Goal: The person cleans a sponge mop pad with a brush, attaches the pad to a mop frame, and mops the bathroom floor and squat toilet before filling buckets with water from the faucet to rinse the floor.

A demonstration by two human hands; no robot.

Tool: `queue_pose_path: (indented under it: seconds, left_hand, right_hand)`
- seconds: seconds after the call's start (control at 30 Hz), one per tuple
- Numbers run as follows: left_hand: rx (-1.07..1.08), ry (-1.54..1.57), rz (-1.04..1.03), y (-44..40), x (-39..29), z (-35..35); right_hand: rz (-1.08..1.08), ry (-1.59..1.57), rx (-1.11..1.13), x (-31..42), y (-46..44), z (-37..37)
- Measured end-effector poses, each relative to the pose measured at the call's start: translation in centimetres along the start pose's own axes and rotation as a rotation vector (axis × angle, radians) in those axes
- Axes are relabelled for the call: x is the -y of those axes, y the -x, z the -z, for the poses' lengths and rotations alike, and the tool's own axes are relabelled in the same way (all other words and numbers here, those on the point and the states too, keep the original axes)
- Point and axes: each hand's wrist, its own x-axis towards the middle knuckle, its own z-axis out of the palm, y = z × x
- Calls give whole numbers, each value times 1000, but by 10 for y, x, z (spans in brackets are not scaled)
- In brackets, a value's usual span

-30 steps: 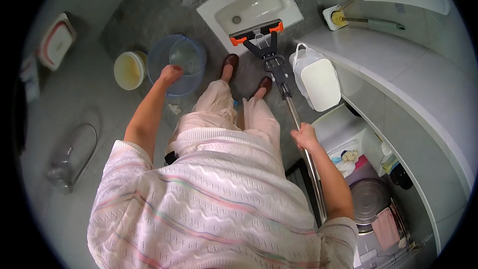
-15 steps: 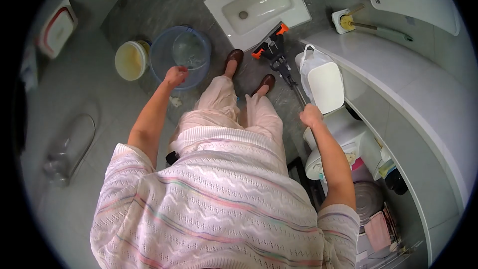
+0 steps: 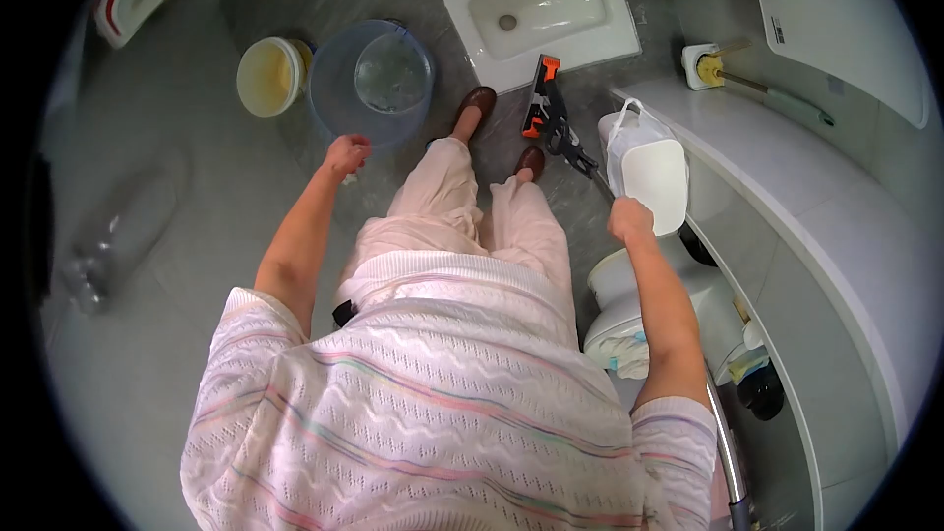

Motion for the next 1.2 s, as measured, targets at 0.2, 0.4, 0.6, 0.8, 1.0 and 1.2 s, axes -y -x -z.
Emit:
queue_pose_path:
  seconds: [0.2,0.4,0.6,0.8,1.0,1.2]
  left_hand:
    - [-97,140,119,42,40,-55]
    - [-94,257,186,82,92,-147]
    - [-55,449,288,134,150,-232]
    - [-58,575,412,171,202,-265]
    - [-95,488,412,150,248,-250]
    - [-124,422,343,94,288,-213]
  right_hand:
    - [91,65,-80,-9,-19,-7]
    - [143,201,-157,-18,-35,-10]
    - [110,397,-228,-26,-41,-3]
    - [83,490,-250,-11,-22,7]
    - [1,507,-236,-3,-23,6]
    - [-119,580,-305,21,-13,5]
